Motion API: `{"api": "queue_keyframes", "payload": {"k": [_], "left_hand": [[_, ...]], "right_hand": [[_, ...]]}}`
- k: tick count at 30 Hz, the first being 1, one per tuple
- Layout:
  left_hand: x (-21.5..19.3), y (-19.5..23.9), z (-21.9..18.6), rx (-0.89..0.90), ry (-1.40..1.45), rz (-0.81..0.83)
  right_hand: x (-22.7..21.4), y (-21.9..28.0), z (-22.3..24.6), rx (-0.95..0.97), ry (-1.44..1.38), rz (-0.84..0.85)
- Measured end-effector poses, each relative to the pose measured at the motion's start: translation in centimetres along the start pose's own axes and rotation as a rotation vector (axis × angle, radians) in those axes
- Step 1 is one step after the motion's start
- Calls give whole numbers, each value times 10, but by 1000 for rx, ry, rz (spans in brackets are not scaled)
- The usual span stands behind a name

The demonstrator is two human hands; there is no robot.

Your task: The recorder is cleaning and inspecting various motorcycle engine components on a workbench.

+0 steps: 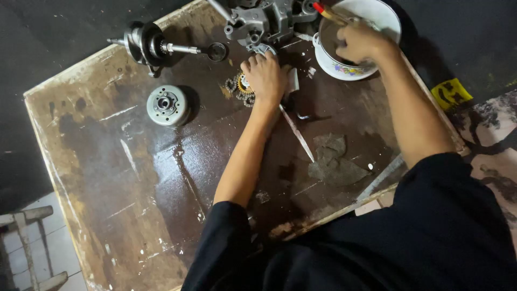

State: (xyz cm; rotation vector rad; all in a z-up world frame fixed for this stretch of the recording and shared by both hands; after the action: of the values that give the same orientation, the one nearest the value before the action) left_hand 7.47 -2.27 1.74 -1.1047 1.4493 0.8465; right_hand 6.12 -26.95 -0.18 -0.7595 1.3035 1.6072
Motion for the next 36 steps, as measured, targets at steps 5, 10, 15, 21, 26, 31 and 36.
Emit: {"api": "queue_keyframes", "payload": {"k": [5, 10, 15, 21, 26, 31, 36], "left_hand": [[24, -8, 14, 8, 80, -146], [-3, 6, 45, 190, 452, -210], [0, 21, 105, 284, 1486, -33], [-21, 76, 151, 87, 1775, -55], [-18, 99, 203, 203, 1113, -510], [57, 91, 225, -120, 1545, -164], [53, 89, 221, 99, 1456, -262]], "right_hand": [[-38, 49, 19, -14, -288, -196], [-59, 66, 51, -265, -182, -572], [-75, 75, 139, -474, -556, -589], [-24, 63, 261, -892, -534, -637], [18, 88, 339, -1231, -293, -642], [62, 45, 331, -1060, -197, -630], [73, 52, 329, -1221, -113, -737]]}}
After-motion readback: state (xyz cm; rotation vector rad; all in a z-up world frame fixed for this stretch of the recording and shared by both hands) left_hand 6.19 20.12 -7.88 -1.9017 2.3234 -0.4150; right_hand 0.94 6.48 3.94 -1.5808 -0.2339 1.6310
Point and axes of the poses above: each hand's wrist, its own y-axis away from the middle knuckle, its own x-axis out of the palm, z = x × y, the point moved 8 cm from there along -y, towards the middle knuckle, and after that the axes turned 9 degrees about z, right-handed, at the moved point
